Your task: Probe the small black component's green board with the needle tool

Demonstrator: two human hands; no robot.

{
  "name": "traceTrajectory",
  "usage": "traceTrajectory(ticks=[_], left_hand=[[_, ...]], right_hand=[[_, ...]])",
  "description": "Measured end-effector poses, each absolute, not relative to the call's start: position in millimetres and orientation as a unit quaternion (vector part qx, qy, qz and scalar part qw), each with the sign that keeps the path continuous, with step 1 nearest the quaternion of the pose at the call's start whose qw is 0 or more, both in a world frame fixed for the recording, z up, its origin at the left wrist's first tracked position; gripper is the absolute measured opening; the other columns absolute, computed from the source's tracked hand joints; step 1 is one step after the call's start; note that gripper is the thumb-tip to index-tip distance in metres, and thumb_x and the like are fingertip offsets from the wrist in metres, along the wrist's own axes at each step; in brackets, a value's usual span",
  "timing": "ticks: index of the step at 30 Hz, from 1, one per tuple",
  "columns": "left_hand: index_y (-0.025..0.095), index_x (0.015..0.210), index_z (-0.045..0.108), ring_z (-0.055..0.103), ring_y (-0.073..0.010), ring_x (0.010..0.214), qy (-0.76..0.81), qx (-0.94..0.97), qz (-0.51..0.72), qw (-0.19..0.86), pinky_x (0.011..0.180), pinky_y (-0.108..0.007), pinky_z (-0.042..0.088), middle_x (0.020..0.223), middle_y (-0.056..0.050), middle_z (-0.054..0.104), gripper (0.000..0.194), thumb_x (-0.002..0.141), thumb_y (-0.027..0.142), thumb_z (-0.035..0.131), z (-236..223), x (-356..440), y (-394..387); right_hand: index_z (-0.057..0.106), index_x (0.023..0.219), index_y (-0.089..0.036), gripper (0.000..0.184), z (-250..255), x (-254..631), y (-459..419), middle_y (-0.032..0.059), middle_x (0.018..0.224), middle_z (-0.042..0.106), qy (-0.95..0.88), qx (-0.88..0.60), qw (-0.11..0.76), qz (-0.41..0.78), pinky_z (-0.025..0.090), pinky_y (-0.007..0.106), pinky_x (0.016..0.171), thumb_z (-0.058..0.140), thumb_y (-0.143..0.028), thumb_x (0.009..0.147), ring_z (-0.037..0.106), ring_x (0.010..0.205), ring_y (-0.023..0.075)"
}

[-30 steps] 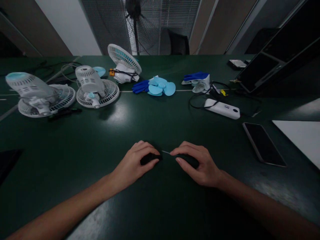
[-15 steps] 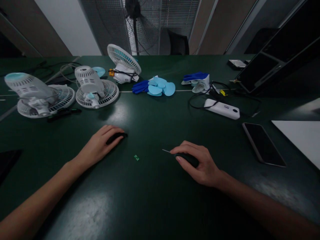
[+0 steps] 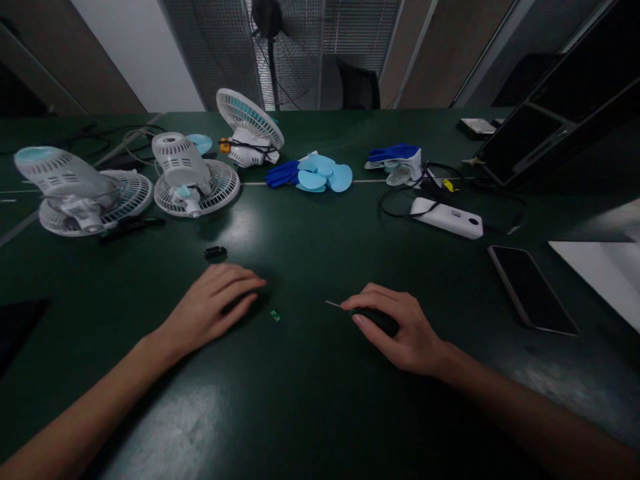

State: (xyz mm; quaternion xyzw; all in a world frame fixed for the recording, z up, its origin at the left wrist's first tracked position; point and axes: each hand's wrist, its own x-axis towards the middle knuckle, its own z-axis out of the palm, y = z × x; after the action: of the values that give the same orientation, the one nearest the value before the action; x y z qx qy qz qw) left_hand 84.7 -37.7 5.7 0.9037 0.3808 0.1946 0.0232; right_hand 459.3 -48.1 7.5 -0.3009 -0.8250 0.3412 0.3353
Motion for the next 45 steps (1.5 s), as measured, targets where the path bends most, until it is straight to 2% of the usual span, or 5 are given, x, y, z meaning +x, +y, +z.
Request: traceTrajectory(ticks=[4, 13, 23, 32, 45], left_hand=[[0.026, 0.139, 0.059, 0.06, -0.0231, 0.122, 0.289, 0.94, 0.131, 0.122, 0.103, -0.04, 0.051, 0.131, -0.008, 0.065, 0.042, 0.098, 0.028, 0.063, 6, 109, -48], [0.022, 0.122, 0.066, 0.062, -0.0188, 0.121, 0.318, 0.923, 0.169, 0.14, 0.106, -0.038, 0.051, 0.128, -0.007, 0.067, 0.025, 0.101, 0.017, 0.054, -1, 105, -46], [0.021, 0.108, 0.073, 0.07, -0.0191, 0.093, 0.629, 0.673, 0.387, 0.035, 0.088, -0.033, 0.055, 0.105, -0.003, 0.075, 0.024, 0.095, 0.039, 0.063, 7, 58, -25], [0.014, 0.113, 0.073, 0.066, -0.0155, 0.073, 0.689, 0.585, 0.422, 0.075, 0.07, -0.027, 0.054, 0.088, -0.004, 0.072, 0.037, 0.093, 0.043, 0.063, 5, 34, -12], [0.014, 0.125, 0.07, 0.074, -0.0216, 0.096, 0.704, 0.594, 0.381, 0.083, 0.094, -0.036, 0.058, 0.108, -0.009, 0.077, 0.044, 0.093, 0.043, 0.063, 1, 32, -9]], right_hand=[[0.066, 0.121, -0.019, 0.024, 7, 459, -48, 0.0042, 0.095, 0.066, -0.827, -0.304, 0.329, 0.339, 0.047, 0.03, 0.068, 0.059, -0.016, 0.099, 0.062, 0.079, 0.0153], [0.065, 0.122, -0.02, 0.024, 8, 459, -47, 0.0034, 0.094, 0.065, -0.827, -0.297, 0.334, 0.34, 0.047, 0.03, 0.068, 0.058, -0.018, 0.1, 0.062, 0.079, 0.0149], [0.065, 0.123, -0.02, 0.023, 7, 459, -48, 0.0045, 0.096, 0.066, -0.828, -0.296, 0.322, 0.35, 0.048, 0.03, 0.069, 0.056, -0.02, 0.101, 0.062, 0.08, 0.0158], [0.065, 0.123, -0.02, 0.024, 6, 460, -47, 0.0046, 0.097, 0.065, -0.83, -0.295, 0.321, 0.347, 0.048, 0.03, 0.069, 0.057, -0.019, 0.101, 0.062, 0.081, 0.0155], [0.065, 0.122, -0.02, 0.022, 8, 459, -47, 0.0047, 0.095, 0.066, -0.83, -0.291, 0.323, 0.349, 0.048, 0.029, 0.067, 0.056, -0.021, 0.102, 0.061, 0.078, 0.0153]])
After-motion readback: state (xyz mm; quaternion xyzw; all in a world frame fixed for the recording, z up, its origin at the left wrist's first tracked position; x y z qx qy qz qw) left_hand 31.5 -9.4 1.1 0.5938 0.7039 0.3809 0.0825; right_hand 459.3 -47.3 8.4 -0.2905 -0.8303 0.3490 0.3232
